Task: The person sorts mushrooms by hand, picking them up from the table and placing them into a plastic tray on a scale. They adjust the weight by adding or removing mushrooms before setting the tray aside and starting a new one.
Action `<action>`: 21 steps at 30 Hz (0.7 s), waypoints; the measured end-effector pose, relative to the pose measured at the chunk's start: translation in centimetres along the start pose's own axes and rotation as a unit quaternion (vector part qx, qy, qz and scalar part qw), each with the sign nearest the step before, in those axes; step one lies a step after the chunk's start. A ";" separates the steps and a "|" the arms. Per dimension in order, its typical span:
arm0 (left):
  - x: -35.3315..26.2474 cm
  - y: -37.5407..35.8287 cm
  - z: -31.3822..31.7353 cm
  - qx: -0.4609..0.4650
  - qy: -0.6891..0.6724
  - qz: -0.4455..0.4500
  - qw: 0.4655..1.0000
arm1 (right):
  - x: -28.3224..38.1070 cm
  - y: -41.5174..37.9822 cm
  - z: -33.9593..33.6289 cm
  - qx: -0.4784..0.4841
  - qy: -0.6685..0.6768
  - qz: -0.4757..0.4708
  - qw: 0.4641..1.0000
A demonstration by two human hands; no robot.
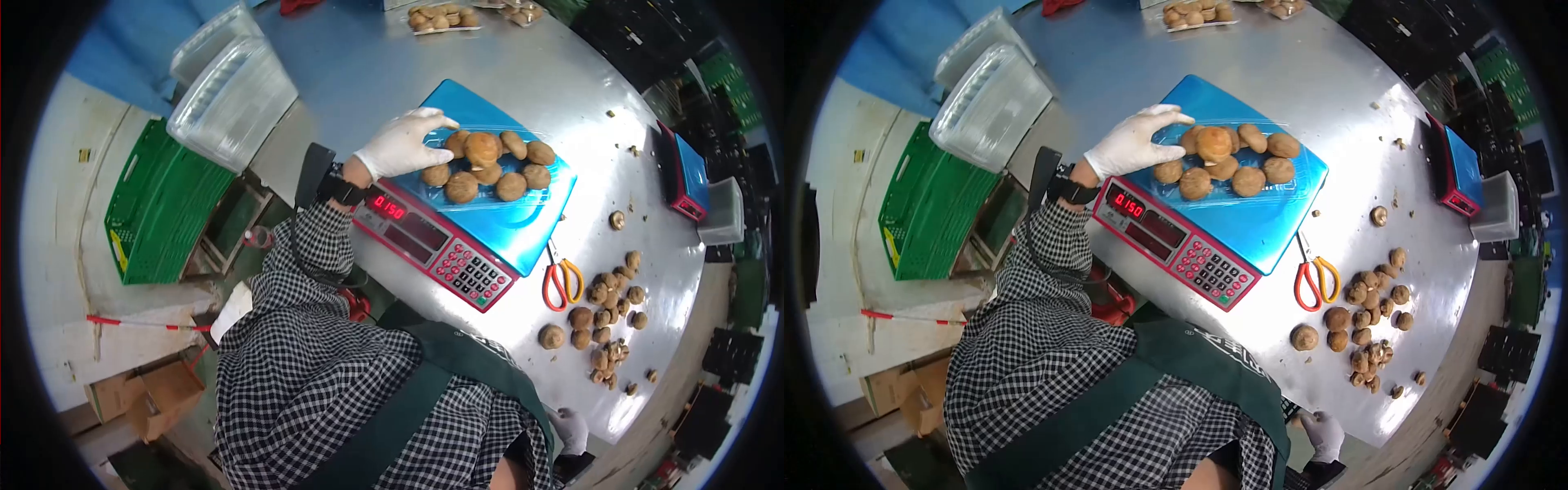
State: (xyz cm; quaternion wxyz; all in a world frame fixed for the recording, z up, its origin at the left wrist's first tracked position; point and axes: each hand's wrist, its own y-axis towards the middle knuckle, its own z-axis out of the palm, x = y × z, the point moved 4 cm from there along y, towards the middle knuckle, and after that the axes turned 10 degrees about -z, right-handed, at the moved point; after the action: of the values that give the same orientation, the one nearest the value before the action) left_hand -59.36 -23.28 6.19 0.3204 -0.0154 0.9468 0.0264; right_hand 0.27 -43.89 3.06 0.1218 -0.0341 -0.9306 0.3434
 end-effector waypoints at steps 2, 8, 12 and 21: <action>-0.2 0.2 0.2 0.005 -0.004 0.002 1.000 | -0.5 0.1 0.3 -0.023 -0.119 0.013 0.993; -0.9 0.7 0.0 0.010 -0.047 -0.021 0.999 | 14.0 4.3 -5.3 -0.158 0.083 -0.262 0.949; -1.3 0.8 -0.1 -0.020 -0.033 -0.013 0.999 | 23.7 6.7 -9.0 -0.158 0.014 -0.382 0.911; -1.0 1.0 0.6 -0.039 -0.026 -0.033 0.998 | 41.6 13.2 -12.1 -0.263 0.004 -0.546 0.795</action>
State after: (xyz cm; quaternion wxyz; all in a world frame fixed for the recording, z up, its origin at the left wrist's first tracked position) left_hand -58.25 -22.28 6.38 0.3447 -0.0587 0.9354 0.0527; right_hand -37.26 -20.11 11.87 0.2793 0.4475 -0.8487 -0.0387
